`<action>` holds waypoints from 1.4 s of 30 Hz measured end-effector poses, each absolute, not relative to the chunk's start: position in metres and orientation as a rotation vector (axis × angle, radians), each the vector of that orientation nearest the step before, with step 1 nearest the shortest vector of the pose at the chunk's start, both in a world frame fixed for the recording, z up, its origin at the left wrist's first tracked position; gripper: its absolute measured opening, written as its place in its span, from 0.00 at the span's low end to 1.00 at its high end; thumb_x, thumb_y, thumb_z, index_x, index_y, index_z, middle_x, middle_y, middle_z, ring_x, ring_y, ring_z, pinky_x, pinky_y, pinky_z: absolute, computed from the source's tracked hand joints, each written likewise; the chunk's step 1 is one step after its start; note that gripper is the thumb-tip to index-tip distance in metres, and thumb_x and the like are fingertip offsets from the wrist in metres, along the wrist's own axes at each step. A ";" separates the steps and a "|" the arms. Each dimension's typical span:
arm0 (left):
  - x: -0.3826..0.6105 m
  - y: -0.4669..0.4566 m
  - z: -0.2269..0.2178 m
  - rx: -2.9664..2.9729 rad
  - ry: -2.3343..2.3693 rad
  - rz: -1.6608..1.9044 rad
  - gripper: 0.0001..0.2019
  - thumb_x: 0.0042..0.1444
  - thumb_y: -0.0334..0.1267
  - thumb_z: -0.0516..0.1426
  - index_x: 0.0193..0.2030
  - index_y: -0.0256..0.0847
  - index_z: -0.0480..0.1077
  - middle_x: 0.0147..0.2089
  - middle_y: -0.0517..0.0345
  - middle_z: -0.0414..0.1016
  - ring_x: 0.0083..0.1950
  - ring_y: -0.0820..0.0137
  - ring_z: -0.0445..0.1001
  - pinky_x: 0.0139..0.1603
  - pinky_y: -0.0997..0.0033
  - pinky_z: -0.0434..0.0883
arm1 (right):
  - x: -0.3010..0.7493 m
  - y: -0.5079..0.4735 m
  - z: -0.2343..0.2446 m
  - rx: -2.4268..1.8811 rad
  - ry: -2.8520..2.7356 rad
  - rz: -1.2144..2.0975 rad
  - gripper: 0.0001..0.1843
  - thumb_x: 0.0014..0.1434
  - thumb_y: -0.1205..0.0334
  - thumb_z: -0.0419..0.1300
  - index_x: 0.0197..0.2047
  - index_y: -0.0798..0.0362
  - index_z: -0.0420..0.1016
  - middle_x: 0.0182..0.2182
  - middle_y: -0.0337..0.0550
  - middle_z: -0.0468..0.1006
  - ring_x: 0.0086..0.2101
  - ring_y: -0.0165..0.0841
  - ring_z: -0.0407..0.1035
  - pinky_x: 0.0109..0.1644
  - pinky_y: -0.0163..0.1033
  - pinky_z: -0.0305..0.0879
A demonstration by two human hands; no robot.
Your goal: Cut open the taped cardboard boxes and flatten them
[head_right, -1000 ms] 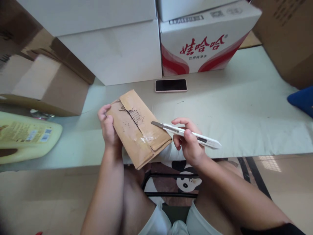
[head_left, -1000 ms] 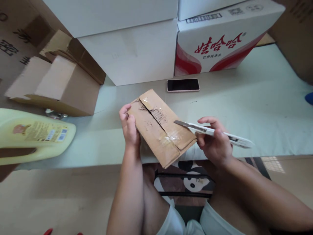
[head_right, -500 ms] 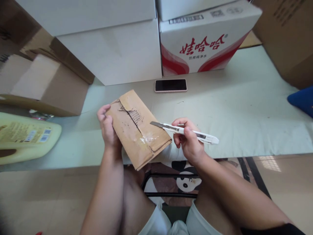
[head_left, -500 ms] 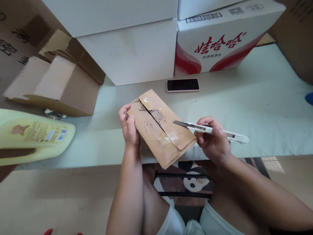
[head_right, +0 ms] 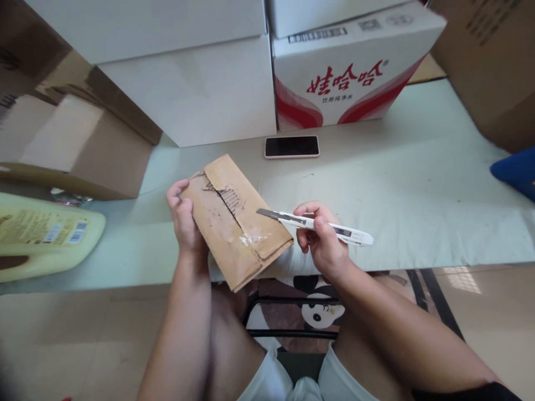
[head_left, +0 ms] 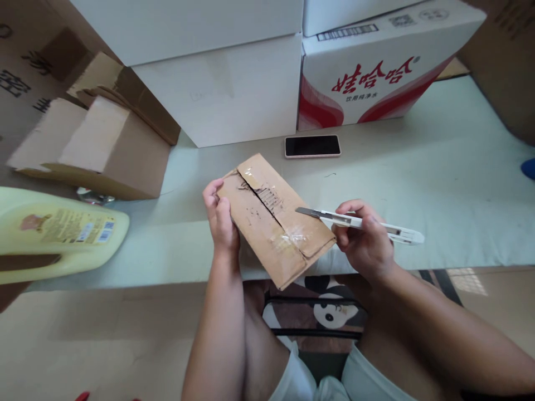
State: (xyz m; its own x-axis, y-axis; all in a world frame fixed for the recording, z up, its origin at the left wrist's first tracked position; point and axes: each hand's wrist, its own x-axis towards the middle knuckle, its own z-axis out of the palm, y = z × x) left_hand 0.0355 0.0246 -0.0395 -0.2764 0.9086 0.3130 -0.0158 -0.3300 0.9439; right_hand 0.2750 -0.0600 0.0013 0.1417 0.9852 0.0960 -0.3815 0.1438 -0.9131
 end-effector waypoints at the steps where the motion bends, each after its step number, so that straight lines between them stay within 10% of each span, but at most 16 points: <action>1: 0.035 0.025 -0.040 1.264 1.186 1.691 0.24 0.56 0.58 0.58 0.54 0.49 0.65 0.54 0.53 0.69 0.54 0.62 0.70 0.57 0.59 0.67 | 0.275 -0.060 0.001 -0.885 -0.884 1.196 0.18 0.57 0.42 0.60 0.35 0.49 0.74 0.13 0.31 0.65 0.13 0.25 0.56 0.14 0.30 0.49; 42: 0.038 0.022 -0.037 1.305 1.199 1.679 0.22 0.57 0.57 0.57 0.54 0.49 0.66 0.55 0.52 0.69 0.56 0.60 0.69 0.60 0.55 0.67 | 0.276 -0.062 0.002 -0.926 -0.853 1.222 0.18 0.55 0.42 0.60 0.34 0.49 0.74 0.13 0.31 0.65 0.13 0.26 0.56 0.14 0.31 0.50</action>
